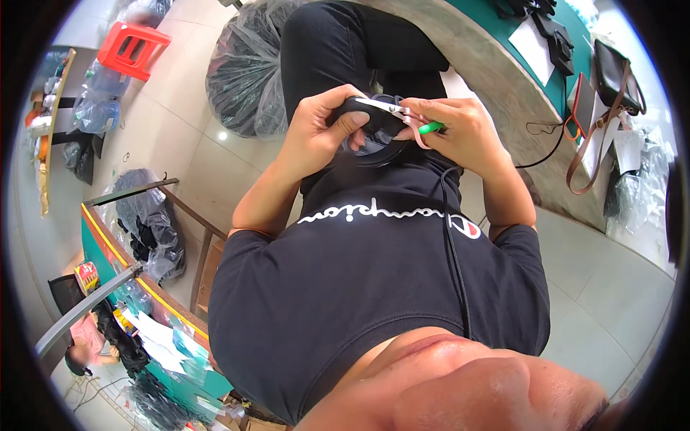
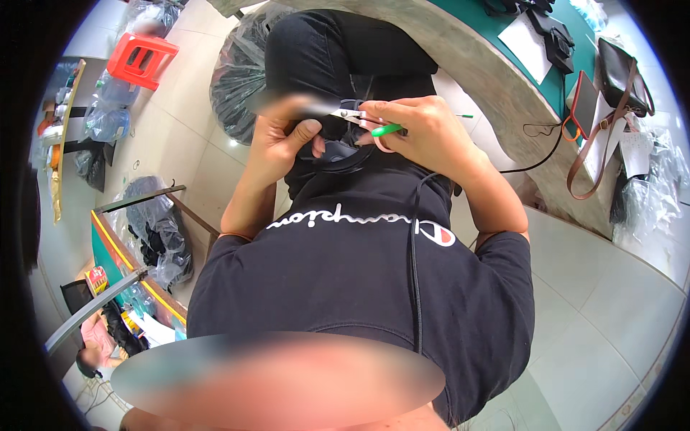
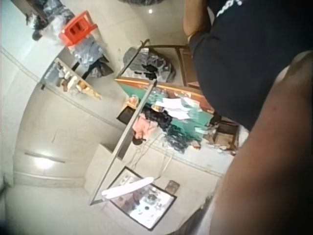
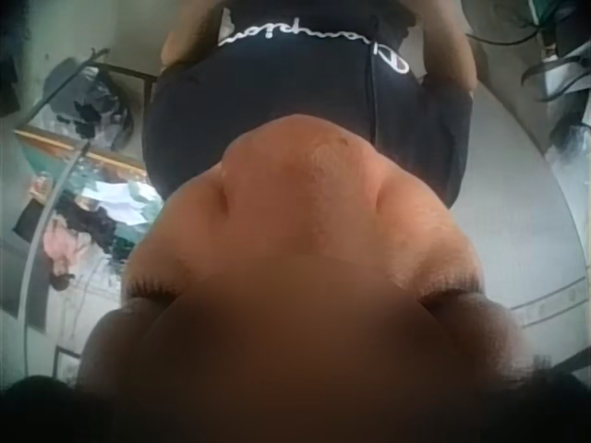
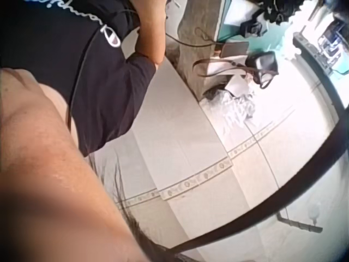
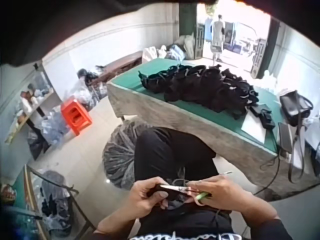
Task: Manually trimming and inspecting black boots or shoe components at a factory workbench.
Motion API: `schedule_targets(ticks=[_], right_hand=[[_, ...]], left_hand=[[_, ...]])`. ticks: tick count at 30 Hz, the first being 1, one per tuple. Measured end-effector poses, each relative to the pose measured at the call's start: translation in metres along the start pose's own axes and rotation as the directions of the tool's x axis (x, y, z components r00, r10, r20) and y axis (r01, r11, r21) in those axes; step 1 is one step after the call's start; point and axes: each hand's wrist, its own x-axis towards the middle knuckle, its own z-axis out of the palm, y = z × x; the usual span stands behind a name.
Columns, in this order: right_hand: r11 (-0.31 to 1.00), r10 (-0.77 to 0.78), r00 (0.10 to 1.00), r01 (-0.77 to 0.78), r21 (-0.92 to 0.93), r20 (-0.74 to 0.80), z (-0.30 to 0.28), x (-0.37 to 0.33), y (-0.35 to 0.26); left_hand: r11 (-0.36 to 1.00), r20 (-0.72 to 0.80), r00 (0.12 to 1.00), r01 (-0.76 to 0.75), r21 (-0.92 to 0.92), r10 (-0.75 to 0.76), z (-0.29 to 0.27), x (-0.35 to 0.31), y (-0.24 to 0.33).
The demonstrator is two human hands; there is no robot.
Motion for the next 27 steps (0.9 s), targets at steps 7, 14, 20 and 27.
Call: schedule_targets(ticks=[7,14,20,27], right_hand=[[0.987,0.078,0.988,-0.057,0.149,-0.134,-0.006,0.003,-0.004],[0.573,0.281,0.529,-0.761,-0.302,-0.801,-0.134,-0.042,0.096],[0.255,0.602,0.401,-0.916,-0.31,-0.69,-0.2,-0.114,0.227],[0.414,0.416,0.604,-0.792,-0.45,-0.68,-0.1,-0.061,0.15]], left_hand=[[0.998,0.0,0.999,0.045,0.047,-0.045,0.001,0.0,-0.001],[0.937,-0.277,0.955,-0.005,0.348,0.108,-0.028,0.009,-0.012],[0.981,-0.389,0.919,0.012,0.191,0.064,-0.101,0.019,-0.073],[0.883,-0.587,0.802,0.351,0.311,-0.112,-0.104,-0.001,-0.101]])
